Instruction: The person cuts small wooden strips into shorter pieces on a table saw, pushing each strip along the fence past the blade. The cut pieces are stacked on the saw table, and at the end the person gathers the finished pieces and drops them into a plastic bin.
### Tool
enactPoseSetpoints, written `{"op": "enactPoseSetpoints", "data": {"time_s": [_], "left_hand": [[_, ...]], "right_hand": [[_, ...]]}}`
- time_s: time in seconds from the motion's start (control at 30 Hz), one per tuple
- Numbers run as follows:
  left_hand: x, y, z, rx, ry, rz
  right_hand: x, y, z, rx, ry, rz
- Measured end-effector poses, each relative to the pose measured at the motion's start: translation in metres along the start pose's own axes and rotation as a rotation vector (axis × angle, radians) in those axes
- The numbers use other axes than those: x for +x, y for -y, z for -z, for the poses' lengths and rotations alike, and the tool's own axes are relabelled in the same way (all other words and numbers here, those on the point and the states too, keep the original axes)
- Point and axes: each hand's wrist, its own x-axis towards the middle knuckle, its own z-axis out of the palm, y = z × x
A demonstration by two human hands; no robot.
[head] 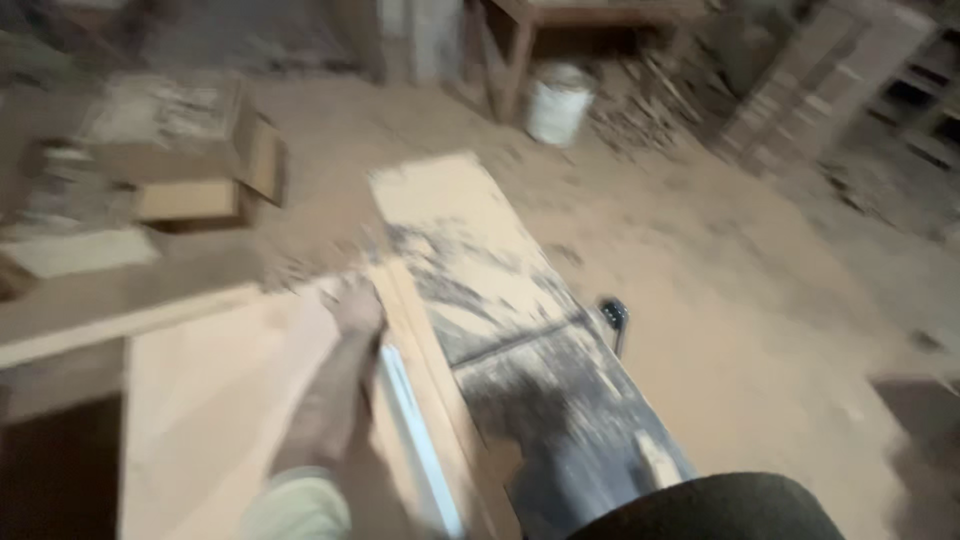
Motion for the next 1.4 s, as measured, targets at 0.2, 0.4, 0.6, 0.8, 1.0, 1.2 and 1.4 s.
{"op": "enactPoseSetpoints", "data": {"time_s": [0.2, 0.4, 0.6, 0.8, 1.0, 1.2, 1.4], "left_hand": [[-0.128, -0.091, 0.029, -0.532, -0.008, -0.381], [-0.291, -0.22, 0.024, -0.528, 0.822, -0.785], [-0.375, -0.312, 0.001, -0.352, 0.486, -1.285], [-0.381, -0.306, 0.042, -0.26, 0.28, -1.203], [-0.354, -0.208, 0.149, -0.277, 0.327, -0.427], [-0.354, -0.104, 0.139, -0.41, 0.329, 0.357], [-0.36, -0.092, 0.079, -0.409, 0.359, 0.197]], "right_hand": [[-0.05, -0.024, -0.019, 0.166, -0.111, -0.041], [-0.048, -0.073, -0.029, 0.051, -0.172, -0.012], [-0.052, -0.077, -0.028, -0.02, -0.258, 0.03], [-0.057, -0.078, -0.026, 0.023, -0.25, -0.025], [-0.049, -0.083, -0.035, -0.09, -0.182, 0.057], [-0.035, -0.08, -0.047, -0.068, -0.168, 0.157], [-0.032, -0.076, -0.037, -0.042, -0.164, 0.235]]}}
